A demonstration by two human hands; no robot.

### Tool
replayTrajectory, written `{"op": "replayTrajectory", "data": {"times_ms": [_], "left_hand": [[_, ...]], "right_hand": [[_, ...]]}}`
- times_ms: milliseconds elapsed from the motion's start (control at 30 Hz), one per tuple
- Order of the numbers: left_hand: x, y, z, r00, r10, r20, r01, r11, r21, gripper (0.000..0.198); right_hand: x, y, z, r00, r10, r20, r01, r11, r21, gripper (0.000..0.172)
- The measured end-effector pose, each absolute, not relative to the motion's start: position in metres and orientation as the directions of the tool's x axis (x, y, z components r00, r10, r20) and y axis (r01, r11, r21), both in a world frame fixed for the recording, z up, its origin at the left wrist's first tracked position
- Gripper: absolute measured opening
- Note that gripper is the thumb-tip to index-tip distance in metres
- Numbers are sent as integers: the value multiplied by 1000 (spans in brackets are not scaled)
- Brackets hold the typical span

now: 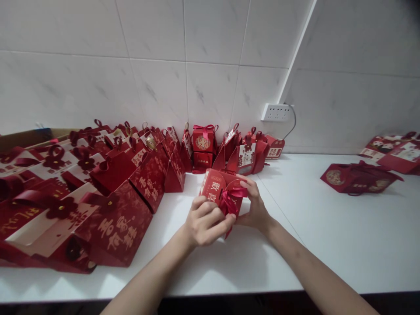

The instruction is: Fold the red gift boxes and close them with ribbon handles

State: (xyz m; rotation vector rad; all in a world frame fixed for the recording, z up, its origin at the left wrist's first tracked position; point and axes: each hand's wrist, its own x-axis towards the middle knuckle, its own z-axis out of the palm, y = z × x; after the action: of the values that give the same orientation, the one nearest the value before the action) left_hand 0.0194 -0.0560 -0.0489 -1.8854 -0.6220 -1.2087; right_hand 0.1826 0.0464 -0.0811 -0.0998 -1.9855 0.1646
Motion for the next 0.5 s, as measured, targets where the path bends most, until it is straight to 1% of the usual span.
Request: {"op": "replayTrajectory", "data": {"times_ms": [167,500], "left_hand": [[20,-66,-41,471,1,882,718,-581,-383,16],[19,-71,-37,473,41,880,718,-597,-358,16]], "right_hand": [[185,43,-75,-365,92,926,14,995,-94,96],[186,41,-71,-363,72,929,3,997,-76,95]]}}
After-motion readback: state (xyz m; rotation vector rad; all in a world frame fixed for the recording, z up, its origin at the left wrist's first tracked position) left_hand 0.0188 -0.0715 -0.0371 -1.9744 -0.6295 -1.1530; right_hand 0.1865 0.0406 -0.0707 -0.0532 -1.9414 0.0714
